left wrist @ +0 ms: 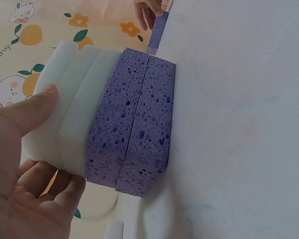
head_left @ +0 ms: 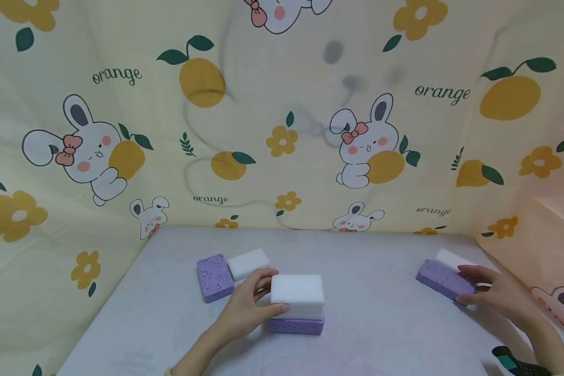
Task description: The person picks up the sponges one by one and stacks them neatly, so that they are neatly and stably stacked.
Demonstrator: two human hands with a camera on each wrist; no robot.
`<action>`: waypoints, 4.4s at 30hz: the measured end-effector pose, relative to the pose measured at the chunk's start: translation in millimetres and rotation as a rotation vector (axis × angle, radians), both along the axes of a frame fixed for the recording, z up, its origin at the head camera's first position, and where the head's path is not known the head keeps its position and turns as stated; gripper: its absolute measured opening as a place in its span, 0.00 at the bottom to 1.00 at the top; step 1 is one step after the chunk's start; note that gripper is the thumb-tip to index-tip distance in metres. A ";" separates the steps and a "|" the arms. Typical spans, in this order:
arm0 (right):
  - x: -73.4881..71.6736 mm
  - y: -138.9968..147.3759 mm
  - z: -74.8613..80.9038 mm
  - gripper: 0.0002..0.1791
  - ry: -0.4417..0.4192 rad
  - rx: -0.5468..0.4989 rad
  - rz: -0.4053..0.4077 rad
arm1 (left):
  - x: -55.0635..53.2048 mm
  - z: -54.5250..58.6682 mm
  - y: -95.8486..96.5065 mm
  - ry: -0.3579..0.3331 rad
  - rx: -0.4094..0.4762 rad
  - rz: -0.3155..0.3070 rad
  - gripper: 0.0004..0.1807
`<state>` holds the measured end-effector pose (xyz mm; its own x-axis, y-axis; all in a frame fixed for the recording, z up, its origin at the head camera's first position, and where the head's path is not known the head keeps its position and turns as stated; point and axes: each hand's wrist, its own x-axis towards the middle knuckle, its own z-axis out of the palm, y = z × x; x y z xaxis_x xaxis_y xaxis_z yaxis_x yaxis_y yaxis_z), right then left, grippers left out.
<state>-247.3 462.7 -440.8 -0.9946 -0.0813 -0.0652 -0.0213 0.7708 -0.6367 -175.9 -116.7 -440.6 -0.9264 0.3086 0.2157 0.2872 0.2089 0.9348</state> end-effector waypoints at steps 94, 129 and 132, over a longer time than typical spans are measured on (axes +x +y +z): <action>30.2 -127.6 56.5 0.38 0.406 -0.101 0.341 | 0.1 -3.1 1.5 0.014 0.023 -0.006 0.38; 49.5 -306.3 69.3 0.35 0.267 -0.433 0.603 | -3.0 -4.9 2.5 0.042 0.036 0.006 0.38; 49.0 -312.4 62.5 0.36 0.257 -0.440 0.594 | -1.7 -5.4 2.3 0.050 0.033 0.009 0.38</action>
<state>-198.3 150.3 -378.3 -0.7554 -0.5700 0.3233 -0.5400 0.2620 -0.7999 -177.7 -114.4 -446.0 -0.9171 0.2919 0.2716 0.3318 0.1807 0.9259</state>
